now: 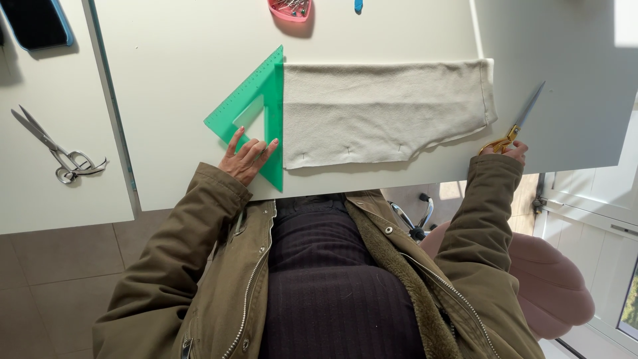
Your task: The person uses a green triangular ruler to mark a line on a piece of white fabric with a blue marker. They then use gold-handled scissors to cut the fabric along the marked line. The person folds the fabric and repeats the measuring and cutting process on another section.
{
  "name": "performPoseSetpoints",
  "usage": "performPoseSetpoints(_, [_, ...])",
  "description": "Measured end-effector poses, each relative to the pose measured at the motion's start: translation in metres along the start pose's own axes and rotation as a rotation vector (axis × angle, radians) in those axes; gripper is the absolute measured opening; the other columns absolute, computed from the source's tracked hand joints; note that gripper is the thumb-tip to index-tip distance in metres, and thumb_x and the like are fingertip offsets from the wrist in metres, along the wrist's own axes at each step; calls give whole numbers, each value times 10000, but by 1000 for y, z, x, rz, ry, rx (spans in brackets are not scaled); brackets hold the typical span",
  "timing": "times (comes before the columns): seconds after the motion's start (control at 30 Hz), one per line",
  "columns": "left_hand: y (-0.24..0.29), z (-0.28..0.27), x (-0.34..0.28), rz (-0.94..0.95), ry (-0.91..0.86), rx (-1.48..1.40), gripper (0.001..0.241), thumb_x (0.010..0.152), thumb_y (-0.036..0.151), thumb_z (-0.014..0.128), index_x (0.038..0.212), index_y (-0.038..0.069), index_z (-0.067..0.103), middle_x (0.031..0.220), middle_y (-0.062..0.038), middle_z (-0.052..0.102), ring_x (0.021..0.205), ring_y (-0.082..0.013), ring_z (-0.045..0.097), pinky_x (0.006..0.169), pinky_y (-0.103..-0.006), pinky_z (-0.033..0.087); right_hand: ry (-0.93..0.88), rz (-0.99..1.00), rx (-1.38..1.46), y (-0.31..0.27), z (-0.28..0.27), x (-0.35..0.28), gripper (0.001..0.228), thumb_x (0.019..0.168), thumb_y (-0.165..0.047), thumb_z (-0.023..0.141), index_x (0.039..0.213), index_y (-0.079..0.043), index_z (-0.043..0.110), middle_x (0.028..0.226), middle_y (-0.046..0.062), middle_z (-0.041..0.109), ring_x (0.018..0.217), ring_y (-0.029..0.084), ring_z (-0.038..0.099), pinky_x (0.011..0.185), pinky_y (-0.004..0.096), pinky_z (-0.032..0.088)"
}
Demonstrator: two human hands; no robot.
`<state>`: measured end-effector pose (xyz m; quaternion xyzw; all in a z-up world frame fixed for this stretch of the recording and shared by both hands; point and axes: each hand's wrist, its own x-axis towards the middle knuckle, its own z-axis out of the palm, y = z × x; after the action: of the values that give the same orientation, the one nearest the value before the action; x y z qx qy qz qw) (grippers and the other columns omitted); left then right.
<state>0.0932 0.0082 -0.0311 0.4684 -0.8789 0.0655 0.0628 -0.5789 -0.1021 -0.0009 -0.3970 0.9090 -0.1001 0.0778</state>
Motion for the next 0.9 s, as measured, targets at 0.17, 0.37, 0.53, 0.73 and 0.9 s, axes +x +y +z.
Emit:
performPoseSetpoints(0.17, [0,2,0,3,35,-10,674,960,22,614,1593,166,429,1188,-4,470,1247,-146,519,1299,-552,193,17,-59,37,23,19,18,566,887,-260,836,1291,-50,501,1204,131,592,1042,289,668,902,398,583])
performPoseSetpoints(0.37, [1,-7,-1,-13,-12,-26,700,942,-2,609,1597,166,425,1170,-9,462,1240,-149,512,1293,-547,191,284,-442,-17,-74,36,31,523,857,-113,871,1272,-51,559,1309,152,497,1074,324,608,837,414,589])
performPoseSetpoints(0.53, [0,-8,3,-12,3,-46,688,948,3,612,1594,146,425,1175,-19,475,1246,-159,514,1296,-544,190,-132,-890,215,-253,85,13,623,929,-110,836,1472,-56,536,1415,175,515,1093,270,631,949,364,591])
performPoseSetpoints(0.73, [0,-12,2,-32,-13,-43,683,950,25,610,1598,133,424,1196,-16,476,1267,-163,512,1299,-530,201,-190,-962,179,-392,144,-13,495,953,-233,831,1375,-84,621,1367,157,596,1160,371,599,1014,460,526])
performPoseSetpoints(0.9, [3,-11,0,-42,-39,-43,694,947,43,607,1599,146,396,1184,-13,476,1255,-162,508,1291,-535,196,-23,-998,134,-406,198,2,454,894,-287,891,1194,-35,662,1169,161,647,1095,351,619,947,476,527])
